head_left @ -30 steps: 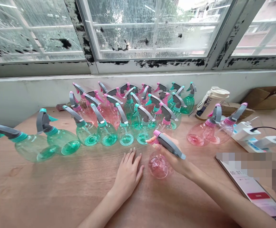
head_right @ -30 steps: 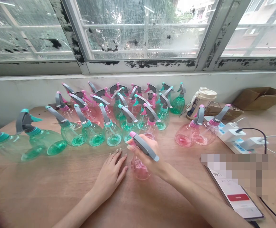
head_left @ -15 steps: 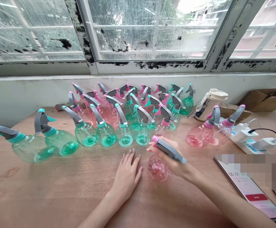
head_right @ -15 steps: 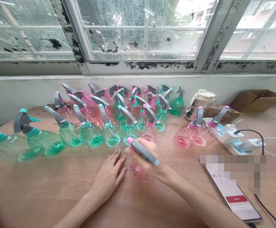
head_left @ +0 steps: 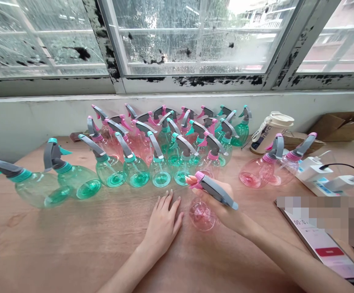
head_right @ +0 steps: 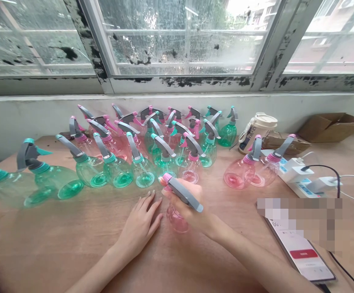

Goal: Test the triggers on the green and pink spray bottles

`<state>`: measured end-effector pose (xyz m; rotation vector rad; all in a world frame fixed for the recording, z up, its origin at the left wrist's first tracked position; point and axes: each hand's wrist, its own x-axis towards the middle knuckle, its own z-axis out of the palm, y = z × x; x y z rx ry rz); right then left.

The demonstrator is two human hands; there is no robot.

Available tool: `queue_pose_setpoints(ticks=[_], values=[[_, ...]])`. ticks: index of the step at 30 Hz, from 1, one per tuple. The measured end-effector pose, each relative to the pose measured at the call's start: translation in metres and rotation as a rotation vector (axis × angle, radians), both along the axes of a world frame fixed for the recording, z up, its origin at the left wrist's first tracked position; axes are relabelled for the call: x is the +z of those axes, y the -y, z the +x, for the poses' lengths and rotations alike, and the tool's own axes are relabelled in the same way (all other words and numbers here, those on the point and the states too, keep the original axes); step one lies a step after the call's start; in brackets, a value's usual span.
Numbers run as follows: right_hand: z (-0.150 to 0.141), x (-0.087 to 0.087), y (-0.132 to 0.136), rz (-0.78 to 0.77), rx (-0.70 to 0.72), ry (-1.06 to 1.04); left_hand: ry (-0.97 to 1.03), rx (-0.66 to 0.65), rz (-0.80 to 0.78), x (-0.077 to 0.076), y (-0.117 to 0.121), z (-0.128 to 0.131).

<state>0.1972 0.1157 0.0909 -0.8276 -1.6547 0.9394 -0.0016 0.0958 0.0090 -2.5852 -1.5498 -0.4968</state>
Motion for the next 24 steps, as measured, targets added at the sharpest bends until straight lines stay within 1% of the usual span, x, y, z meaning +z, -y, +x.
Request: queue_pose_setpoints(ticks=[8, 13, 18, 22, 24], values=[[0.0012, 0.0035, -0.0031, 0.026, 0.014, 0.041, 0.033, -0.006, 0.004, -0.0003, -0.0001, -0.0003], [-0.0002, 0.0058, -0.0033, -0.002, -0.008, 0.081, 0.033, -0.002, -0.014, 0.0008, 0.0005, -0.0010], [0.0031, 0.0078, -0.0048, 0.012, 0.019, 0.082, 0.041, -0.004, -0.008, -0.0001, 0.0003, -0.0019], [0.0054, 0.0029, -0.0082, 0.030, 0.036, 0.070, 0.038, -0.015, 0.004, -0.0006, -0.0005, -0.0020], [0.0048, -0.0014, -0.0085, 0.044, 0.021, 0.059, 0.039, -0.013, 0.004, -0.0002, -0.0005, -0.0017]])
